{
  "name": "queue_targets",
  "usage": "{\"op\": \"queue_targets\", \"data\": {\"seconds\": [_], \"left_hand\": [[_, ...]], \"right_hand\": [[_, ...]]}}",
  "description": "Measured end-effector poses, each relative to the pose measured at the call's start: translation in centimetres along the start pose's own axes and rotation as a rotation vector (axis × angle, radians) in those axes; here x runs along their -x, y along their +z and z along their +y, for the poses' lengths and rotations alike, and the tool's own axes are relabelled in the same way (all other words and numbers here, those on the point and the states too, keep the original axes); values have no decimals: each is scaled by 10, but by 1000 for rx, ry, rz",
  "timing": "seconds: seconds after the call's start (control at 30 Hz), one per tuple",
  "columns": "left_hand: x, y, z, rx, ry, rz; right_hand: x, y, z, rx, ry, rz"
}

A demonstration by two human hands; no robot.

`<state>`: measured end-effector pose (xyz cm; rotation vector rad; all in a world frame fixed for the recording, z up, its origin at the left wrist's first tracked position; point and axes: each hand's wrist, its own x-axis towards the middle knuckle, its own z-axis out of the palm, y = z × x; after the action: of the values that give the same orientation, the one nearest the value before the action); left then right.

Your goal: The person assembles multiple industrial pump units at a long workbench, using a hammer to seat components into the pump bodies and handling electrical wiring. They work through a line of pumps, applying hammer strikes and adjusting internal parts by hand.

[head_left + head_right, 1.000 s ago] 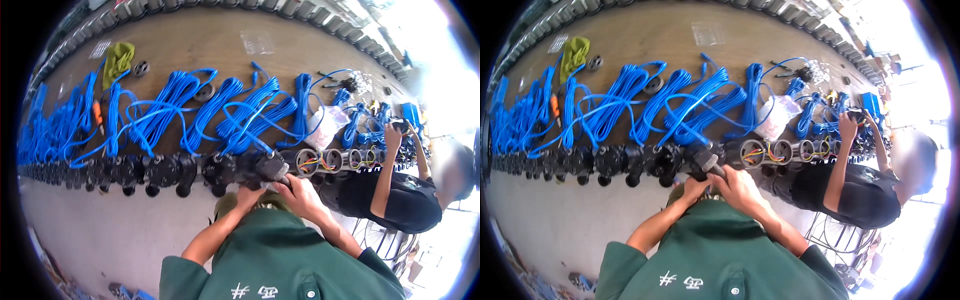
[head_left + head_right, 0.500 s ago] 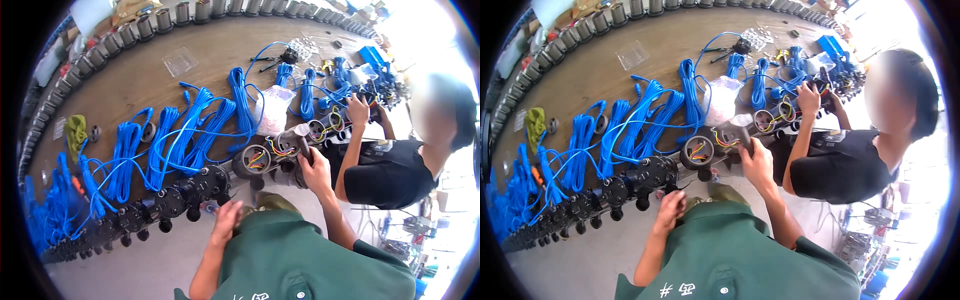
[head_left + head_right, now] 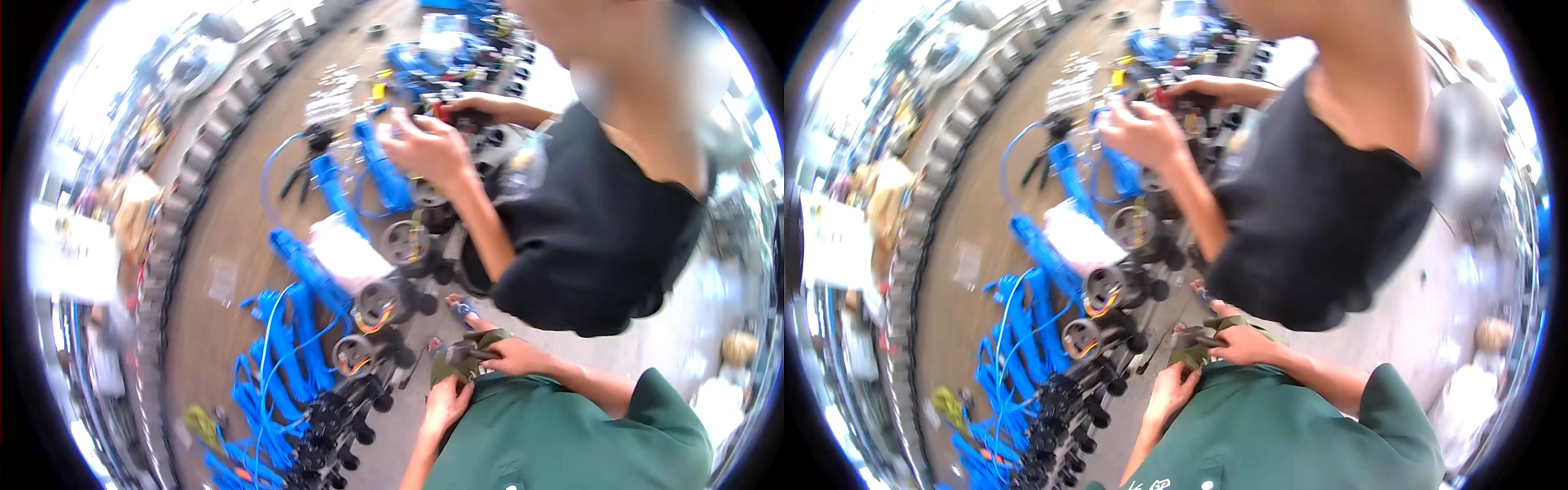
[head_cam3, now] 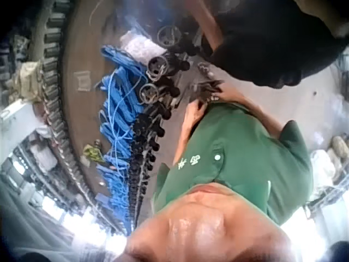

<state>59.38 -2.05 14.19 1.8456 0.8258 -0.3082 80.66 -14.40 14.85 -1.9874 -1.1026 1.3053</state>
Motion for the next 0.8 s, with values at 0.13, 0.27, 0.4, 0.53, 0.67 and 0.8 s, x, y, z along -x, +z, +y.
{"op": "queue_targets", "data": {"seconds": [0.13, 0.27, 0.4, 0.53, 0.67, 0.8], "left_hand": [[-57, 30, 17, -135, 161, -234], [-127, 95, -38, -443, 153, -71], [-178, 166, -125, -161, 54, 329], [-156, 217, -165, -266, -576, 340], [-129, 301, -114, -194, -810, 17], [-203, 348, -56, -229, -503, -85]], "right_hand": [[100, -38, 109, 162, 583, 344], [229, -37, 313, 470, 752, 650], [293, -60, 451, 14, 943, 804], [286, -97, 509, -422, 924, 815], [273, -192, 462, -369, 757, 564], [211, -285, 438, -667, 615, 437]]}}
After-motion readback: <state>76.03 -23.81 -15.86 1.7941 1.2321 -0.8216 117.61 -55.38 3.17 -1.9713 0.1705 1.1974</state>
